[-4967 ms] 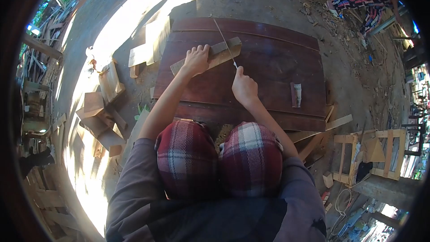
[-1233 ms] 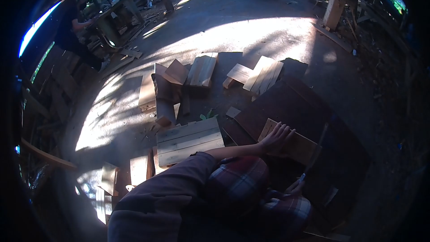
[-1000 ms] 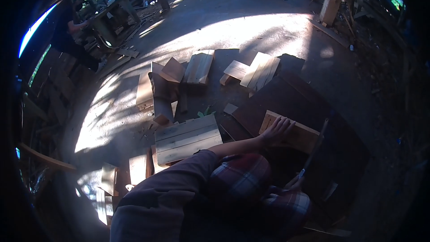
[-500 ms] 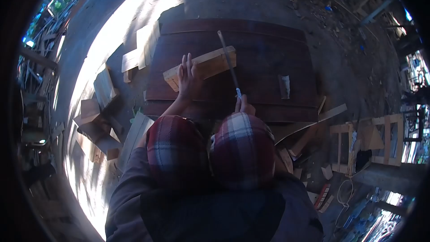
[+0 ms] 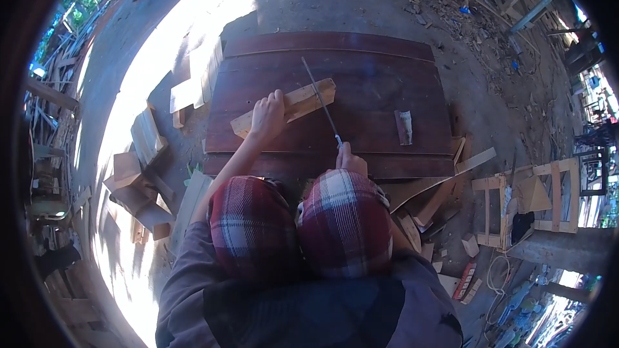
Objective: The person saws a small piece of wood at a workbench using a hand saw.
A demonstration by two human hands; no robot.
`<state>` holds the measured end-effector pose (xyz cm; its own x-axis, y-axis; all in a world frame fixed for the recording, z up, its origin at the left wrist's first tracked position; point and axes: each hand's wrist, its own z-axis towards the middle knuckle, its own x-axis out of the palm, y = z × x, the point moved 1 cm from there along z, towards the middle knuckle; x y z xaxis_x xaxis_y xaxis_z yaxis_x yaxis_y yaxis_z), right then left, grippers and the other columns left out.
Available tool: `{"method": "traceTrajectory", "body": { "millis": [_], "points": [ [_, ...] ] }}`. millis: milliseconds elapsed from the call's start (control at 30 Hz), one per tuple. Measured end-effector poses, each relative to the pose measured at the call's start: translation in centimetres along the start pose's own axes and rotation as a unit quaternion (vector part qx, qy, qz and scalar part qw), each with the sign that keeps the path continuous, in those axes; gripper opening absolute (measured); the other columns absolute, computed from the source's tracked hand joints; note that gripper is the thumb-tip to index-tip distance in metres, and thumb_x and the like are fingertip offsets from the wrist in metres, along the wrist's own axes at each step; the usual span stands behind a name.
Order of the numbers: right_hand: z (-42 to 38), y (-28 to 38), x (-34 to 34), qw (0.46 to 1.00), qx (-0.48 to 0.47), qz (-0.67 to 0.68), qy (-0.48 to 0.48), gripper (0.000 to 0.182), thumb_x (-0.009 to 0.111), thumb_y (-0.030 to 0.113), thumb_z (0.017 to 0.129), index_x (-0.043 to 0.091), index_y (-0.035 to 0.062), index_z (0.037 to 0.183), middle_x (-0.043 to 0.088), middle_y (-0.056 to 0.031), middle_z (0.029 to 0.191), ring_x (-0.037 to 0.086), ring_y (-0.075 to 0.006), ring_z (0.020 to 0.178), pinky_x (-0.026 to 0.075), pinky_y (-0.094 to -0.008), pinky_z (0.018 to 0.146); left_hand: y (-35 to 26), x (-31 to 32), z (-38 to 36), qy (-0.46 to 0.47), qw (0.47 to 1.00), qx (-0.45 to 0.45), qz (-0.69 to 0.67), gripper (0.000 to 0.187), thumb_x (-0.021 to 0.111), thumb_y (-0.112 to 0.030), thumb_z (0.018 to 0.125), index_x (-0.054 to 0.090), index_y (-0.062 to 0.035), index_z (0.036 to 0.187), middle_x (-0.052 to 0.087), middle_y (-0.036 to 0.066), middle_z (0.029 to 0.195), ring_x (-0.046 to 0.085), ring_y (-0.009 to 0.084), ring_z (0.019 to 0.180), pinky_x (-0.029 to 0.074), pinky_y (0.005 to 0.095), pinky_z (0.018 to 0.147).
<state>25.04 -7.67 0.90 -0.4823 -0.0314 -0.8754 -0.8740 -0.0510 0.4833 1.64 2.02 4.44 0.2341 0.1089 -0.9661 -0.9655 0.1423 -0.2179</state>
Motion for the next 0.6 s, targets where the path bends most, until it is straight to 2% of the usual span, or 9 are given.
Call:
{"method": "traceTrajectory", "body": {
  "millis": [100,133,200,300,433,600],
  "points": [
    [-0.3,-2.0,1.7,0.999,-0.019,-0.009,-0.025,0.024,0.056,0.028,0.091,0.045,0.0085,0.100,0.060,-0.0159,0.058,0.063,-0.0368,0.056,0.047,-0.0500,0.048,-0.4,-1.7,0.7,0.056,0.998,-0.009,0.003,0.050,0.078,-0.032,0.071,0.049,-0.0014,0.098,0.066,0.015,0.084,0.067,0.0316,0.078,0.053,0.0408,0.069],
    [-0.5,-1.8,1.1,1.000,-0.014,-0.008,0.000,0.023,0.054,0.028,0.092,0.045,0.0086,0.100,0.060,-0.0160,0.058,0.063,-0.0369,0.056,0.047,-0.0501,0.048,-0.4,-2.0,0.9,0.070,0.998,-0.005,0.006,0.050,0.078,-0.034,0.071,0.049,-0.0015,0.097,0.067,0.015,0.082,0.068,0.0319,0.076,0.054,0.0413,0.067],
    [-0.8,-1.5,-0.3,0.999,-0.005,-0.008,0.050,0.021,0.052,0.027,0.093,0.045,0.0087,0.100,0.061,-0.0161,0.058,0.063,-0.0371,0.056,0.047,-0.0504,0.048,-0.2,-1.8,1.0,0.069,0.997,0.017,0.010,0.049,0.077,-0.036,0.071,0.051,-0.0024,0.095,0.068,0.015,0.080,0.068,0.0315,0.075,0.054,0.0415,0.067],
    [-1.1,-1.6,-0.7,0.999,-0.001,-0.041,0.035,0.018,0.049,0.024,0.094,0.045,0.0082,0.101,0.061,-0.0173,0.058,0.064,-0.0377,0.057,0.048,-0.0508,0.049,0.4,-1.2,1.1,0.067,0.997,0.023,-0.002,0.048,0.076,-0.040,0.072,0.053,-0.0047,0.095,0.068,0.016,0.079,0.067,0.0338,0.075,0.053,0.0441,0.067],
    [-1.7,-1.4,-4.0,0.995,-0.028,-0.028,0.089,0.016,0.046,0.021,0.095,0.045,0.0074,0.102,0.061,-0.0188,0.058,0.064,-0.0385,0.058,0.048,-0.0519,0.051,0.7,-1.2,1.5,0.063,0.998,0.019,-0.007,0.047,0.075,-0.043,0.072,0.055,-0.0067,0.094,0.068,0.015,0.079,0.067,0.0354,0.074,0.053,0.0451,0.067],
    [-0.8,-1.6,-4.9,0.993,-0.029,-0.070,0.092,0.016,0.045,0.020,0.094,0.044,0.0052,0.101,0.061,-0.0211,0.059,0.063,-0.0408,0.058,0.049,-0.0531,0.052,0.6,-1.0,3.4,0.042,0.998,0.046,0.014,0.042,0.075,-0.039,0.072,0.055,-0.0081,0.094,0.068,0.013,0.078,0.067,0.0323,0.075,0.052,0.0429,0.066]
  ]
}}
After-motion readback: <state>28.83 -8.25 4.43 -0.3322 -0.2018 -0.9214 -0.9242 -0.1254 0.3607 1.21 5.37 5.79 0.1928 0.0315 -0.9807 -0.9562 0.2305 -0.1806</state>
